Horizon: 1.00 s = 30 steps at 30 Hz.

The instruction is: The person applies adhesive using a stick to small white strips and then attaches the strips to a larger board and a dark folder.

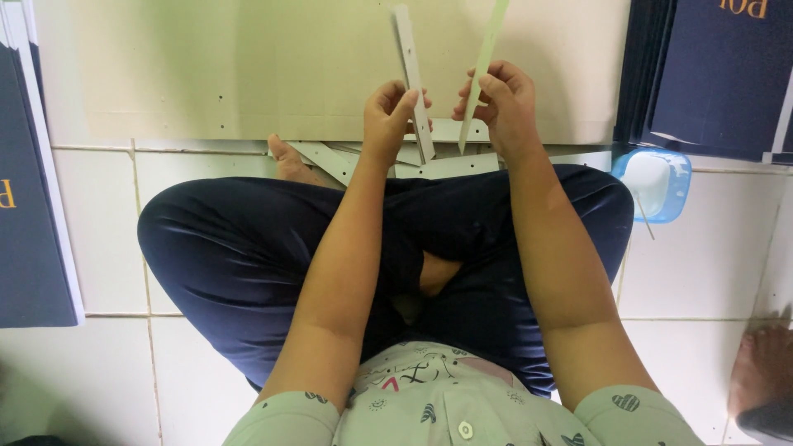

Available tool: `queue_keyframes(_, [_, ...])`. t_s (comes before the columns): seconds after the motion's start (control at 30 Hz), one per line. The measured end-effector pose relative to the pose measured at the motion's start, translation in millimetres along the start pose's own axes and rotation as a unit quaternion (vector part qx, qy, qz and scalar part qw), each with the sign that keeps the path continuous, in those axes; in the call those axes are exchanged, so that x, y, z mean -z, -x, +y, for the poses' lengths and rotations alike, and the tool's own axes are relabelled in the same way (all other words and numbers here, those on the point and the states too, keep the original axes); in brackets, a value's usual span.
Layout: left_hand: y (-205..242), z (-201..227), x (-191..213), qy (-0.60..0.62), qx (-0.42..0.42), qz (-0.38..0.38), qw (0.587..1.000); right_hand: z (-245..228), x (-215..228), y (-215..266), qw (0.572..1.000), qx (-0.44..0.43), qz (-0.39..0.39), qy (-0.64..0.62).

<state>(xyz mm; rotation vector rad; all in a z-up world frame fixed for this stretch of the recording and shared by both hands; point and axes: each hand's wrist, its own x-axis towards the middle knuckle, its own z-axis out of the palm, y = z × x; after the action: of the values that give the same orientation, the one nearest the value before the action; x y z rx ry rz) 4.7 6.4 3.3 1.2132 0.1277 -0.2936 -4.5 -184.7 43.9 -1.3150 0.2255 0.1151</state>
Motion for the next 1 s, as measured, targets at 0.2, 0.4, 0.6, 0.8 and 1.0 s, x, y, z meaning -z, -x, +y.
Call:
queue_keyframes(0.2, [-3, -24, 1, -0.415, 0.039, -0.071, 0.906, 3, -1, 1, 0.990, 0.091, 0.002, 0.103])
queue_keyframes(0.4, [11, 1, -7, -0.599, 0.160, -0.230, 0.750, 5, -1, 1, 0.984, 0.107, 0.023, 0.141])
queue_keyframes(0.6, [9, -28, 1, -0.649, 0.153, -0.270, 0.695, 17, 4, 3, 0.977, 0.111, -0.004, 0.182])
queue_keyframes(0.8, [-5, -54, 8, -0.385, -0.069, -0.071, 0.918, 24, 7, 6, 0.949, 0.150, -0.066, 0.270])
queue_keyframes(1.0, [10, -4, 4, 0.064, 0.019, 0.040, 0.997, 25, 2, 8, 0.903, 0.185, -0.114, 0.370])
